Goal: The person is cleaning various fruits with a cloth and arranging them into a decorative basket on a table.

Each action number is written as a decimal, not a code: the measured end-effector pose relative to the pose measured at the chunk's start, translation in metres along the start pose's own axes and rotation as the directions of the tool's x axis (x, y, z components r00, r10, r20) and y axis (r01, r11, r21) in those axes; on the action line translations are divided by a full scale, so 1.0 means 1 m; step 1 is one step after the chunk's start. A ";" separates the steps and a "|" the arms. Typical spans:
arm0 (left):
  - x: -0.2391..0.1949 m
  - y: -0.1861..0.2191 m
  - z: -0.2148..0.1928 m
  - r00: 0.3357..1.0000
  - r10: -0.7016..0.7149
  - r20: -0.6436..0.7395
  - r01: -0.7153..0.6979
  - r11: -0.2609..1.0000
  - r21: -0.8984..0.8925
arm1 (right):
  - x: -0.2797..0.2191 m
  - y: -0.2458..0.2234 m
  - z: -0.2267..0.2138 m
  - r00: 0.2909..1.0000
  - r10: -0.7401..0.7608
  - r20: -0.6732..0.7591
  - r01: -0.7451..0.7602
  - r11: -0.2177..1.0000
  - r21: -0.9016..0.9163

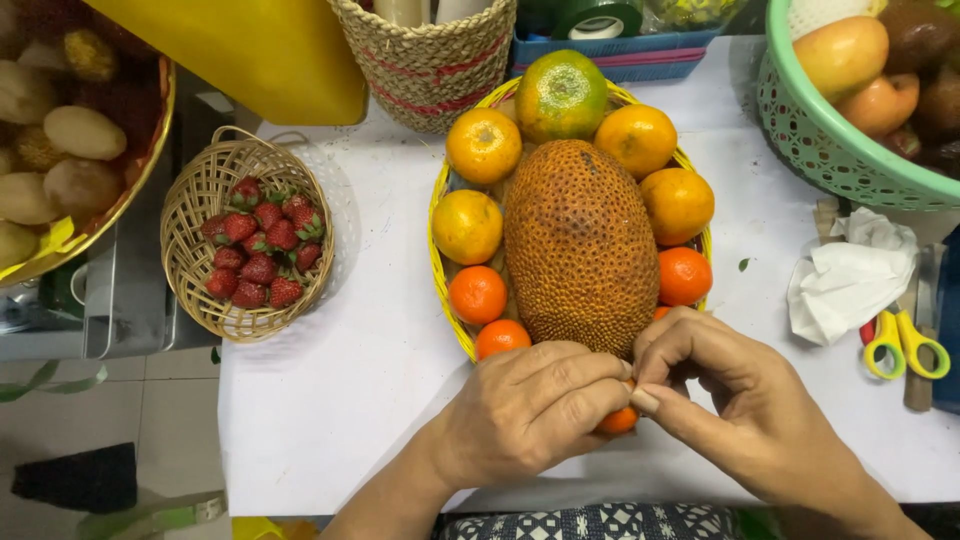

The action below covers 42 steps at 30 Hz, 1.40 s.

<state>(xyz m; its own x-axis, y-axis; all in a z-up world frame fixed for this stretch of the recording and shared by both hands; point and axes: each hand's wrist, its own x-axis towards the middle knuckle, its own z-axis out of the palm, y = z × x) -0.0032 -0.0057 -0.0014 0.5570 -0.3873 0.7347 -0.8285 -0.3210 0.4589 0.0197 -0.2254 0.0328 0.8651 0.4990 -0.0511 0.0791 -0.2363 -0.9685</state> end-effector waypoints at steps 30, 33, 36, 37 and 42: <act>0.000 0.008 -0.007 0.985 0.152 -0.087 -0.134 0.974 0.184 | 0.004 0.008 0.000 0.921 0.309 0.236 -0.386 0.649 0.655; 0.001 0.008 -0.008 0.986 0.143 -0.091 -0.131 0.983 0.132 | 0.002 0.008 0.003 0.899 0.383 0.211 -0.420 0.621 0.662; -0.004 0.005 -0.006 0.993 0.100 -0.070 -0.095 0.993 0.068 | -0.001 0.010 0.005 0.892 0.407 0.199 -0.424 0.597 0.681; -0.002 0.005 -0.007 0.992 0.102 -0.069 -0.097 0.993 0.068 | -0.002 0.009 0.005 0.893 0.405 0.198 -0.422 0.597 0.682; -0.001 0.005 -0.008 0.997 0.004 -0.079 -0.010 0.998 -0.069 | -0.008 0.002 0.004 0.888 0.442 0.129 -0.385 0.558 0.735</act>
<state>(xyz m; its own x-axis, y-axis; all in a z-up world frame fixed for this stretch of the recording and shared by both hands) -0.0086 0.0003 0.0043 0.5470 -0.3195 0.7737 -0.8360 -0.2568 0.4850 0.0111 -0.2258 0.0307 0.7388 0.4462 -0.5050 -0.6530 0.2887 -0.7002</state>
